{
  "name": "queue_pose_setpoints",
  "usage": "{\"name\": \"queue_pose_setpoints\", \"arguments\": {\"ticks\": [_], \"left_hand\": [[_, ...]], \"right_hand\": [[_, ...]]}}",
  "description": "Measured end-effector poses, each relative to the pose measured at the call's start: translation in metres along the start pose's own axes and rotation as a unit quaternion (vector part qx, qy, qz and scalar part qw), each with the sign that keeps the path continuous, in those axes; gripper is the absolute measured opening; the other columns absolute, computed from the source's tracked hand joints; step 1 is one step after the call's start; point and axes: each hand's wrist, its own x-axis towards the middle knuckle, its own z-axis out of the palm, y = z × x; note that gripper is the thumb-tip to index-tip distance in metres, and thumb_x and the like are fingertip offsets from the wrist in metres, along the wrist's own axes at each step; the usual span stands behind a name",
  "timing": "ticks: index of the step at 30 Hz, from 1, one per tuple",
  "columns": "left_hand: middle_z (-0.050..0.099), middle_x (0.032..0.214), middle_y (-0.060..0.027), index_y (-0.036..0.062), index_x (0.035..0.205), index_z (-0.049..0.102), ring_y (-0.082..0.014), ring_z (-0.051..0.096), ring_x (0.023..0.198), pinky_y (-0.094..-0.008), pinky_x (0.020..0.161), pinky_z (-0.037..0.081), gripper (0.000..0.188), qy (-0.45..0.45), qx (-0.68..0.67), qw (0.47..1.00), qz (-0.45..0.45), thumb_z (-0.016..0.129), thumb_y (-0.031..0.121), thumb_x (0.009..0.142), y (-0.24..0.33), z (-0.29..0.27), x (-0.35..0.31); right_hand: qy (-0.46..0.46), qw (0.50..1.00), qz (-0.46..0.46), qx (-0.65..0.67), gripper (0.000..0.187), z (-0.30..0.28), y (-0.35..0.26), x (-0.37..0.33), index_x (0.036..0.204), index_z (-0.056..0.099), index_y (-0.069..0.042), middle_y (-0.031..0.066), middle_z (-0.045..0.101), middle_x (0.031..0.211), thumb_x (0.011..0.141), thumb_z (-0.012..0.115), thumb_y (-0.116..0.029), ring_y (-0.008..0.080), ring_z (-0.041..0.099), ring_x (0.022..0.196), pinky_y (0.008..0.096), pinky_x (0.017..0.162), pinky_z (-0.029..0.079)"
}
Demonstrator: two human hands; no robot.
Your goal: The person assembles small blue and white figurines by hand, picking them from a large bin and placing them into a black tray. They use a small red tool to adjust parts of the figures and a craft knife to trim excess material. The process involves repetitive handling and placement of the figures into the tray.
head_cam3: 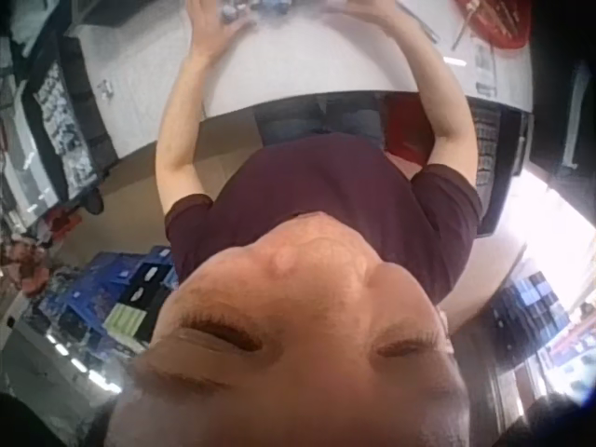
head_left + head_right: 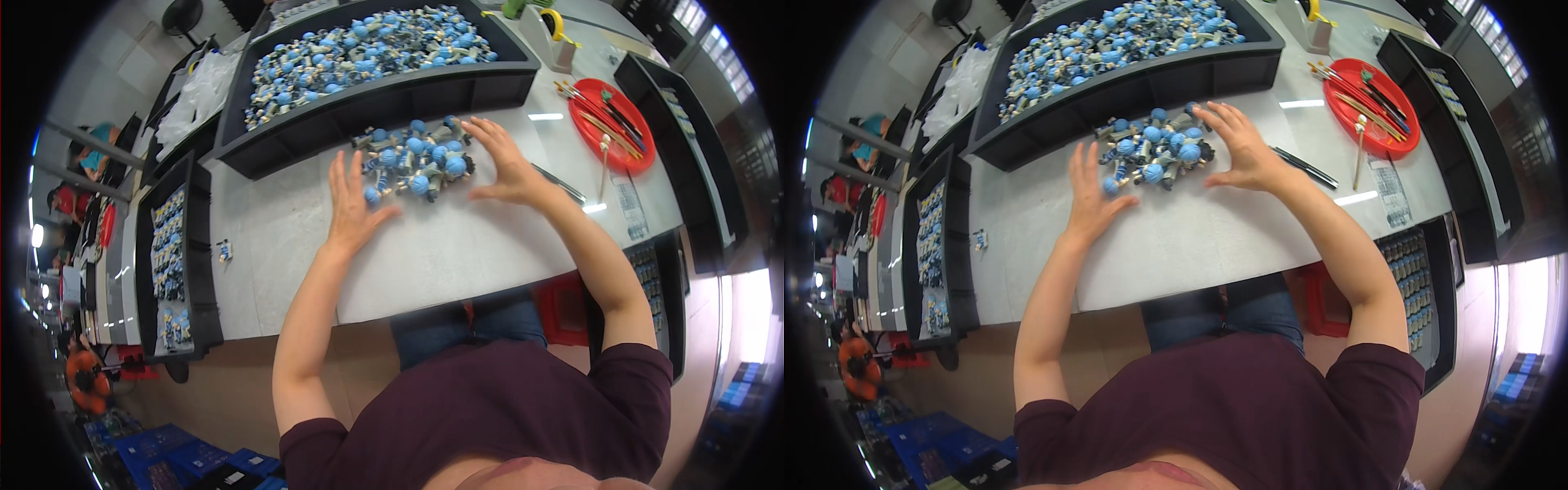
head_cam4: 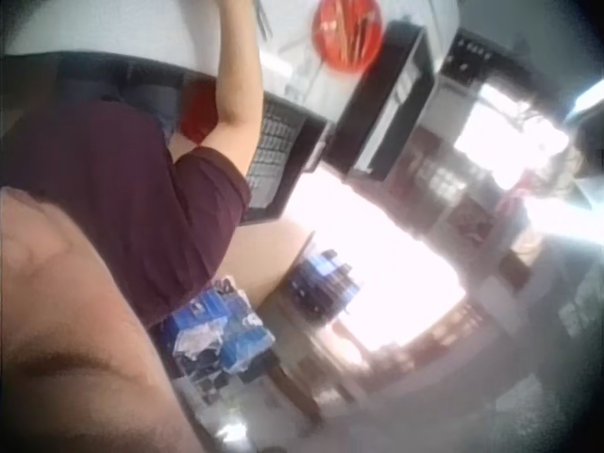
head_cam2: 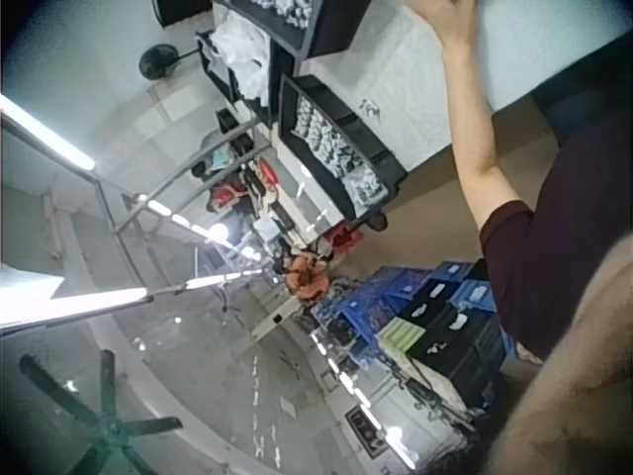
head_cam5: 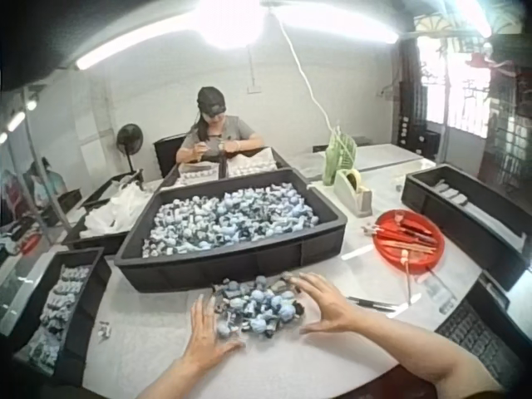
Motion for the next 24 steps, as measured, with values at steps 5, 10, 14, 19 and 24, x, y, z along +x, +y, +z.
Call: {"name": "queue_pose_setpoints", "arguments": {"ticks": [5, 10, 14, 19, 24], "left_hand": [[0.01, 0.145, -0.0234, 0.0087, 0.141, 0.019, -0.0444, 0.011, 0.133, -0.0526, 0.106, 0.018, 0.104, 0.041, 0.046, 0.998, 0.029, 0.082, 0.032, 0.062, 0.029, -0.011, -0.01], [0.016, 0.144, -0.0227, 0.0109, 0.138, 0.03, -0.0429, 0.016, 0.132, -0.0528, 0.104, 0.02, 0.091, 0.032, 0.03, 0.994, 0.099, 0.081, 0.022, 0.063, 0.072, 0.008, 0.005], [0.021, 0.143, -0.0218, 0.0124, 0.133, 0.038, -0.0419, 0.02, 0.131, -0.0533, 0.103, 0.02, 0.082, 0.007, 0.01, 0.991, 0.136, 0.08, 0.016, 0.063, 0.094, 0.021, 0.006], [0.023, 0.142, -0.0217, 0.0103, 0.128, 0.044, -0.0409, 0.02, 0.131, -0.052, 0.103, 0.021, 0.071, -0.023, -0.001, 0.987, 0.161, 0.077, 0.014, 0.065, 0.103, 0.021, -0.006], [0.027, 0.14, -0.022, 0.0088, 0.126, 0.047, -0.0412, 0.023, 0.13, -0.0516, 0.103, 0.023, 0.066, -0.03, 0.006, 0.989, 0.144, 0.075, 0.011, 0.066, 0.094, 0.013, -0.021]], "right_hand": [[0.064, 0.979, 0.191, -0.022, 0.058, -0.047, 0.037, -0.056, 0.125, 0.048, -0.007, 0.0152, 0.061, 0.105, 0.07, 0.069, -0.002, 0.0255, 0.059, 0.093, 0.0327, 0.084, 0.047], [0.067, 0.958, 0.278, -0.029, 0.037, -0.048, 0.056, -0.085, 0.108, 0.061, -0.003, 0.0114, 0.065, 0.088, 0.071, 0.067, -0.002, 0.0171, 0.06, 0.073, 0.0284, 0.071, 0.049], [0.126, 0.944, 0.302, -0.032, 0.031, -0.044, 0.05, -0.068, 0.103, 0.063, -0.002, 0.0145, 0.066, 0.087, 0.072, 0.065, -0.002, 0.0222, 0.063, 0.074, 0.0308, 0.071, 0.05], [0.114, 0.941, 0.317, -0.035, 0.028, -0.038, 0.055, -0.061, 0.099, 0.064, 0.0, 0.0147, 0.066, 0.088, 0.071, 0.066, -0.005, 0.0231, 0.063, 0.075, 0.0309, 0.07, 0.05], [0.121, 0.972, 0.174, -0.103, 0.027, -0.035, 0.046, -0.065, 0.095, 0.065, 0.001, 0.0133, 0.064, 0.084, 0.071, 0.069, -0.01, 0.0221, 0.06, 0.072, 0.0306, 0.066, 0.049]]}}
